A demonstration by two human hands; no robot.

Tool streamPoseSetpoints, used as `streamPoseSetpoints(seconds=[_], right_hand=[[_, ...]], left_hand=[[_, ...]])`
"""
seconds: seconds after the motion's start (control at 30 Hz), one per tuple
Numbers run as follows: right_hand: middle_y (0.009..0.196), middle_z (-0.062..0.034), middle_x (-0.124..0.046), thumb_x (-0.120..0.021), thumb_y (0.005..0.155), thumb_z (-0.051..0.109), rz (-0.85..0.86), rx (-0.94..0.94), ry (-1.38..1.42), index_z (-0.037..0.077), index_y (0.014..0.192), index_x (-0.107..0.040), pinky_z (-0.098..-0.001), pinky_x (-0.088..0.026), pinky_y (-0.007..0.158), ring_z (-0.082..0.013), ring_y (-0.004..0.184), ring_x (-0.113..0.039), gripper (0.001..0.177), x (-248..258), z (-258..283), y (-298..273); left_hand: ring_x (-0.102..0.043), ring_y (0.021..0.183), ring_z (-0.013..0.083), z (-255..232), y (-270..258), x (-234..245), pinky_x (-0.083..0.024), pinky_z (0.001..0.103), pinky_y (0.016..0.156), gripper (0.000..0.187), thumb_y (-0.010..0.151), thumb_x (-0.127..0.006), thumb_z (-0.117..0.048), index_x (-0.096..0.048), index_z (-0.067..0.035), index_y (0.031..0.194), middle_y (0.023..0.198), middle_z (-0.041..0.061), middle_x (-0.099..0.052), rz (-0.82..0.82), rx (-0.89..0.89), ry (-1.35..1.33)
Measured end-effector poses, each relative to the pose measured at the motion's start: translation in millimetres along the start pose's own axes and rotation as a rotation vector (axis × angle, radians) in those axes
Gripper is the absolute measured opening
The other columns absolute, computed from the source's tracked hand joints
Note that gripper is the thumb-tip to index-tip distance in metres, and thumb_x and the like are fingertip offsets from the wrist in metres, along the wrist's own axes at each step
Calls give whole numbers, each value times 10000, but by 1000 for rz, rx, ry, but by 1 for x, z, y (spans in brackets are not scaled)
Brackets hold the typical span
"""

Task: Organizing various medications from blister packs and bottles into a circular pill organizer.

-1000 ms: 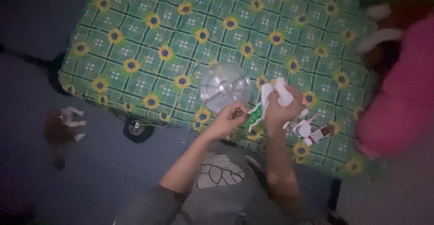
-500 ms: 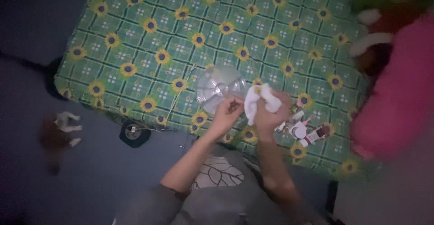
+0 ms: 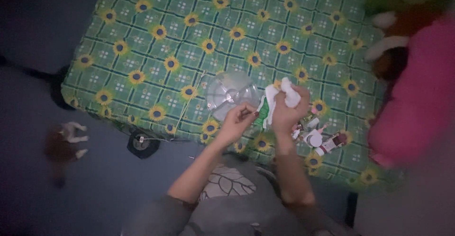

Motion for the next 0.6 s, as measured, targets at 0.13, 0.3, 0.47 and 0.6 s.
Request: streamPoseSetpoints(seconds=[0.13,0.3,0.47,0.6], right_hand=[[1127,-65,-627,-680,912,-101,-95,-180,31,38,1205,-557,-324,-560,910,-183,1028,-668,347,10,-38,-1],[1095,-80,-666,-613,911,-80,-191,-437,423,51,1135,-558,-349,-606,854,-182,942,-679,266,2,-14,5],[1101,-70,-633,-647,979,-53,-80,-461,389,74,1161,-545,-305,-563,859,-145,970,-645,243,-2,-15,-15],[1085,-59,-641,-716,929,-60,-70,-344,221,60,1130,-585,-298,-547,892,-140,989,-639,269,-4,-32,-26]], left_hand=[[-607,917,45,7,1,6,-493,232,800,88,1014,-673,-119,-643,-43,1046,993,-21,-682,-23,-1,-94],[-619,902,72,22,8,8,-532,261,778,101,1013,-678,-129,-638,-55,1068,993,-6,-675,-105,-16,-169],[-645,953,91,21,11,-14,-539,264,840,198,969,-682,-58,-634,-39,1161,1036,16,-685,-180,-65,-80],[-659,1045,129,17,6,-27,-548,279,918,255,959,-657,-15,-641,-12,1214,1143,65,-680,-335,-259,99]])
Point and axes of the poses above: each hand's wrist, its own y-axis towards the middle knuckle, its own x-axis out of the back of the hand, z = x × y, the point moved 2 cm from there along y, towards the middle knuckle
